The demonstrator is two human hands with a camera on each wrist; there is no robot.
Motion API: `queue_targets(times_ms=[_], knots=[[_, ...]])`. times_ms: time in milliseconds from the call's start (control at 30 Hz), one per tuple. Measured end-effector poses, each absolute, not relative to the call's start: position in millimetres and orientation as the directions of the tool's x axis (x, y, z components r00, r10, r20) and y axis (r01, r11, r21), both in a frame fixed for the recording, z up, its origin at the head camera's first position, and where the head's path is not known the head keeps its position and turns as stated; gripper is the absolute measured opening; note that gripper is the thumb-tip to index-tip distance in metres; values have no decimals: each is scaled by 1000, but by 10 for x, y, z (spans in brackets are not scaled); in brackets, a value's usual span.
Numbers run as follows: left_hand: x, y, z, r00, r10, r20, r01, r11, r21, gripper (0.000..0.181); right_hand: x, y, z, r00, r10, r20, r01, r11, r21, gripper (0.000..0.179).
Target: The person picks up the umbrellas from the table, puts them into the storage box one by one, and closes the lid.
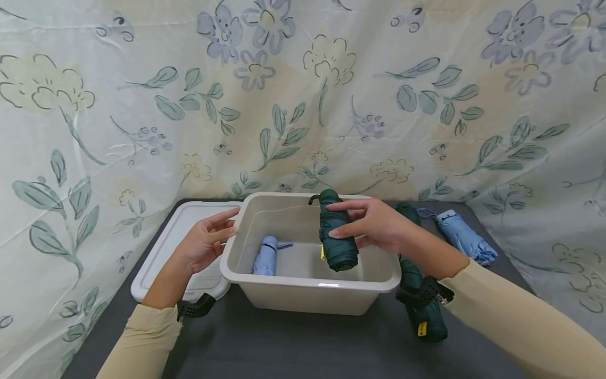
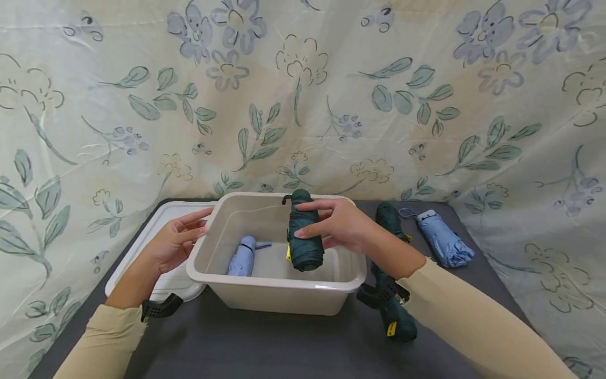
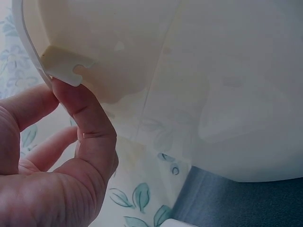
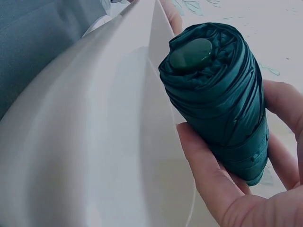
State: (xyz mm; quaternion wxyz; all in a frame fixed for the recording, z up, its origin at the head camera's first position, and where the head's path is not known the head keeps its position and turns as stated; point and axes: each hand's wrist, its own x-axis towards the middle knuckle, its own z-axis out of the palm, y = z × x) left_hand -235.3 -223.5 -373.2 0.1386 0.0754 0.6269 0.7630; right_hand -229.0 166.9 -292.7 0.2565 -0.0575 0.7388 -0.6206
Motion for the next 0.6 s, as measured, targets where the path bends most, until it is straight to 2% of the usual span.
queue_targets(times_ms=[300,600], knots=[[-2326,-2223,-3722,-951,302,-64,-120,-171,978,64,-2396,1471,-2937,-835,-403,-374,297,240,-924,64],[-2316,-2217,-3710,-952,298,-71,-129,-179,975,65,-2538,1313,-2934,-820,-408,-402,291,307,-906,64]])
